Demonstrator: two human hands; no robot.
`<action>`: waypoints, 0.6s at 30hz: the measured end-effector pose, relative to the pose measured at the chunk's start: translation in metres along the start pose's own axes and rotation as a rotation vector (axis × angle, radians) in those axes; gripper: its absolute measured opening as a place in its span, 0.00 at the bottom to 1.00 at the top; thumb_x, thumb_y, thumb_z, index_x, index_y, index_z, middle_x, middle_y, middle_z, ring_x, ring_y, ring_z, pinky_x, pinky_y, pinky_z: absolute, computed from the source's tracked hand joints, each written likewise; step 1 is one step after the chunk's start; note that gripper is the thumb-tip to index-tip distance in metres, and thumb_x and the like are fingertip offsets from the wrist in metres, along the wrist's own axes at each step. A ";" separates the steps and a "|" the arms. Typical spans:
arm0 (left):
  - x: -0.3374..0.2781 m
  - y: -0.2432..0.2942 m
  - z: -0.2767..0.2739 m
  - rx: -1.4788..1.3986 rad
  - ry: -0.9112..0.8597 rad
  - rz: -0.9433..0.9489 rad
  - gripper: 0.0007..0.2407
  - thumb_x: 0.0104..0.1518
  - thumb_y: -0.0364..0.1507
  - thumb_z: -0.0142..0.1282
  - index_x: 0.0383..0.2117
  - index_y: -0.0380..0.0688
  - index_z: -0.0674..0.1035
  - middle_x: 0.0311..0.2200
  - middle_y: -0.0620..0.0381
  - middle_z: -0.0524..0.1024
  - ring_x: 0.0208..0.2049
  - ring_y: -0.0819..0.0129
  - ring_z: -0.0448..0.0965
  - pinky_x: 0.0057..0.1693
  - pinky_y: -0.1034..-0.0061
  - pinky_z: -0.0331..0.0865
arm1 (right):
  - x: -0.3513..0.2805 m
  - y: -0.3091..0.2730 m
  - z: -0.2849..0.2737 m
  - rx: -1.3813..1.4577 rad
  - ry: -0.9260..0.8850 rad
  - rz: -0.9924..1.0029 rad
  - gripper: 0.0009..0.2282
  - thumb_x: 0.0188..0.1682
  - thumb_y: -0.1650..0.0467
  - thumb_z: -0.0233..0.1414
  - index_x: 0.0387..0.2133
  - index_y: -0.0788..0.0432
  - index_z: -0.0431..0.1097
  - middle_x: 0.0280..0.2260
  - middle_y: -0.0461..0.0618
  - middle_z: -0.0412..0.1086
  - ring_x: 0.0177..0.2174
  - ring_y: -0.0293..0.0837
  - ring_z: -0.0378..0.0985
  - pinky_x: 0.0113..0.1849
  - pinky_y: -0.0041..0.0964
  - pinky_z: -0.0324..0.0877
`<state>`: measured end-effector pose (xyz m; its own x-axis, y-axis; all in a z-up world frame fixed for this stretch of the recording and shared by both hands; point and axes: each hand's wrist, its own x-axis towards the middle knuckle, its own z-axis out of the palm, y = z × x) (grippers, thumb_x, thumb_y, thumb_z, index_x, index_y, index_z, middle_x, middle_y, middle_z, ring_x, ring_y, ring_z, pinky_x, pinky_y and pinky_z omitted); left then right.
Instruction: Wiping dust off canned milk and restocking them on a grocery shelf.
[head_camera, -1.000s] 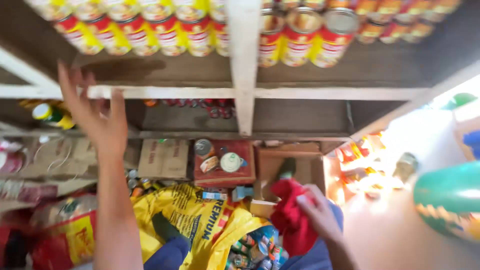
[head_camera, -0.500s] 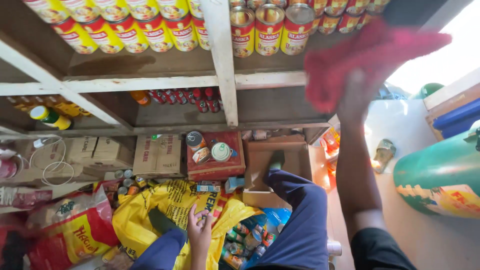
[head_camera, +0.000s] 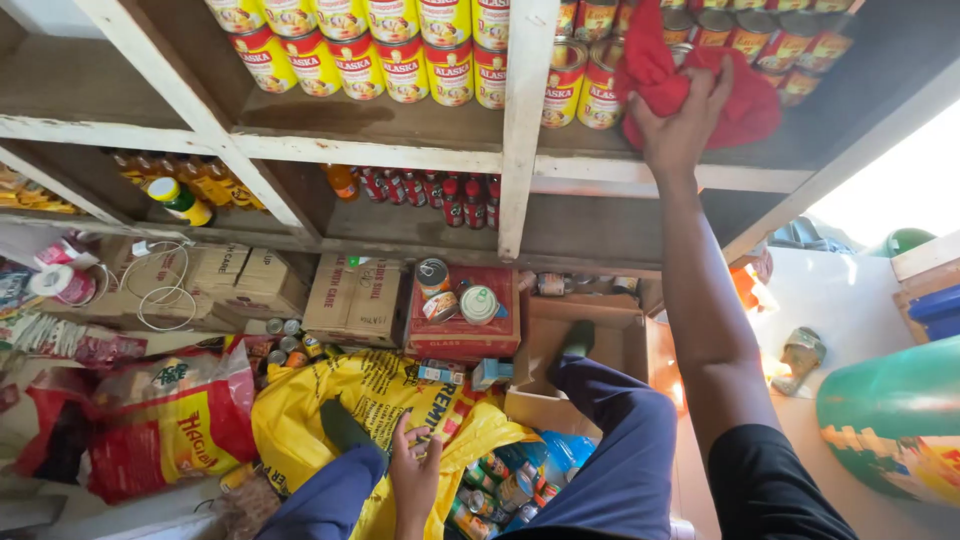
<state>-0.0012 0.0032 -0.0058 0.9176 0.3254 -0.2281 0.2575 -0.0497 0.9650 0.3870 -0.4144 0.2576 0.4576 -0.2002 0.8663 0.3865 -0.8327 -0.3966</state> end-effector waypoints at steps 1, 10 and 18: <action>0.002 0.001 -0.002 -0.001 0.002 0.000 0.28 0.55 0.28 0.59 0.63 0.42 0.63 0.45 0.48 0.76 0.38 0.64 0.83 0.41 0.72 0.76 | 0.004 0.011 0.002 0.001 -0.001 -0.001 0.28 0.42 0.68 0.74 0.51 0.61 0.64 0.65 0.73 0.47 0.62 0.69 0.58 0.61 0.55 0.59; -0.001 0.020 -0.006 -0.056 0.001 0.042 0.27 0.56 0.30 0.60 0.63 0.41 0.64 0.47 0.49 0.75 0.38 0.67 0.78 0.40 0.76 0.73 | 0.003 0.074 -0.013 0.339 0.208 0.207 0.18 0.48 0.74 0.70 0.46 0.64 0.69 0.43 0.56 0.75 0.45 0.52 0.79 0.51 0.45 0.74; -0.005 0.120 0.057 -0.217 -0.286 0.306 0.27 0.56 0.34 0.64 0.62 0.41 0.71 0.49 0.49 0.76 0.48 0.67 0.79 0.54 0.73 0.74 | -0.045 -0.022 -0.126 1.388 0.072 0.440 0.14 0.61 0.76 0.56 0.55 0.66 0.62 0.37 0.55 0.69 0.29 0.44 0.72 0.29 0.38 0.71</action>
<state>0.0427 -0.0579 0.1035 0.9959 0.0520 0.0743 -0.0794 0.1053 0.9913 0.2571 -0.4519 0.2651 0.7163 -0.3616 0.5968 0.6946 0.4514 -0.5602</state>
